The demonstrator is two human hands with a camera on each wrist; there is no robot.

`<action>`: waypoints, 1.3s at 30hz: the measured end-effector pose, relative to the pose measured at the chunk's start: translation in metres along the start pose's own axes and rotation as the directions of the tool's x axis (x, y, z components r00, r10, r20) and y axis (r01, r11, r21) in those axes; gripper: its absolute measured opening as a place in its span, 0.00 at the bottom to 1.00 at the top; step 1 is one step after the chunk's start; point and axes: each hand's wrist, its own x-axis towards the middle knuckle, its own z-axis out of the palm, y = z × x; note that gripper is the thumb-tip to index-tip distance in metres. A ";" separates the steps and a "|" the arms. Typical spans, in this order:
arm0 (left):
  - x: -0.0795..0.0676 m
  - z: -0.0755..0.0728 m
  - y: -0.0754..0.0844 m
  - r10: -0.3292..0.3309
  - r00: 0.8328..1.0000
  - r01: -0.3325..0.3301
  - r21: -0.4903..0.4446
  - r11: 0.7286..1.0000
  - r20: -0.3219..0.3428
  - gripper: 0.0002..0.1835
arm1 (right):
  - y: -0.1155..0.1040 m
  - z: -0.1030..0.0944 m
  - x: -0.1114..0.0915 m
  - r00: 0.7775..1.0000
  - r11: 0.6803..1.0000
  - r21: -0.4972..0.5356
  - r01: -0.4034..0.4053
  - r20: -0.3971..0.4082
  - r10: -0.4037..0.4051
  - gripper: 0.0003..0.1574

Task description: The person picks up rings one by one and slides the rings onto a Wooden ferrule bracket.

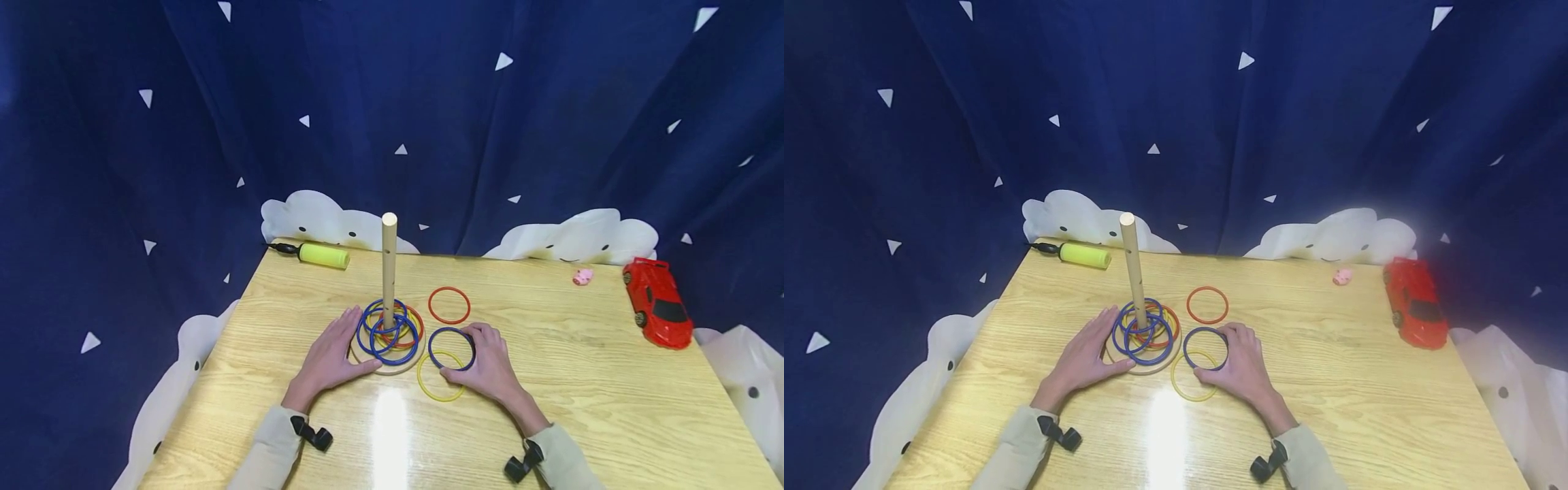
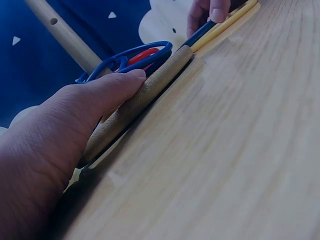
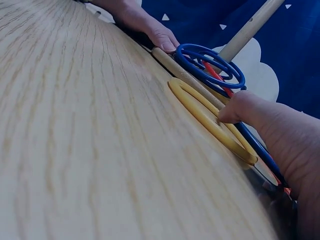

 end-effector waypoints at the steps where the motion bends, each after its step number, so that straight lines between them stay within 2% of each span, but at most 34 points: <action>1: 0.000 0.000 0.000 0.004 1.000 -0.004 -0.003 1.000 -0.004 0.66 | 0.000 0.000 0.000 1.000 1.000 0.003 0.001 -0.002 -0.001 0.57; 11: -0.003 0.001 0.000 0.020 1.000 -0.020 -0.006 1.000 -0.009 0.66 | 0.003 -0.003 -0.001 1.000 0.998 0.056 -0.024 -0.005 0.025 0.55; 17: -0.002 0.001 0.001 0.012 1.000 -0.012 -0.012 1.000 -0.010 0.66 | -0.001 -0.017 0.004 0.999 0.995 0.088 -0.040 0.001 0.040 0.57; 21: 0.000 0.000 0.001 0.006 1.000 -0.006 -0.015 1.000 0.001 0.66 | -0.006 -0.027 0.009 1.000 0.996 0.092 -0.016 -0.020 0.018 0.56; 28: 0.000 0.000 0.000 -0.003 1.000 0.003 -0.007 1.000 0.008 0.66 | -0.026 -0.049 0.024 0.996 0.994 0.097 0.045 -0.076 -0.038 0.55; 39: 0.001 0.000 0.000 -0.012 1.000 0.012 -0.020 1.000 0.007 0.66 | -0.064 -0.094 0.054 0.986 0.992 0.040 0.119 -0.123 -0.113 0.56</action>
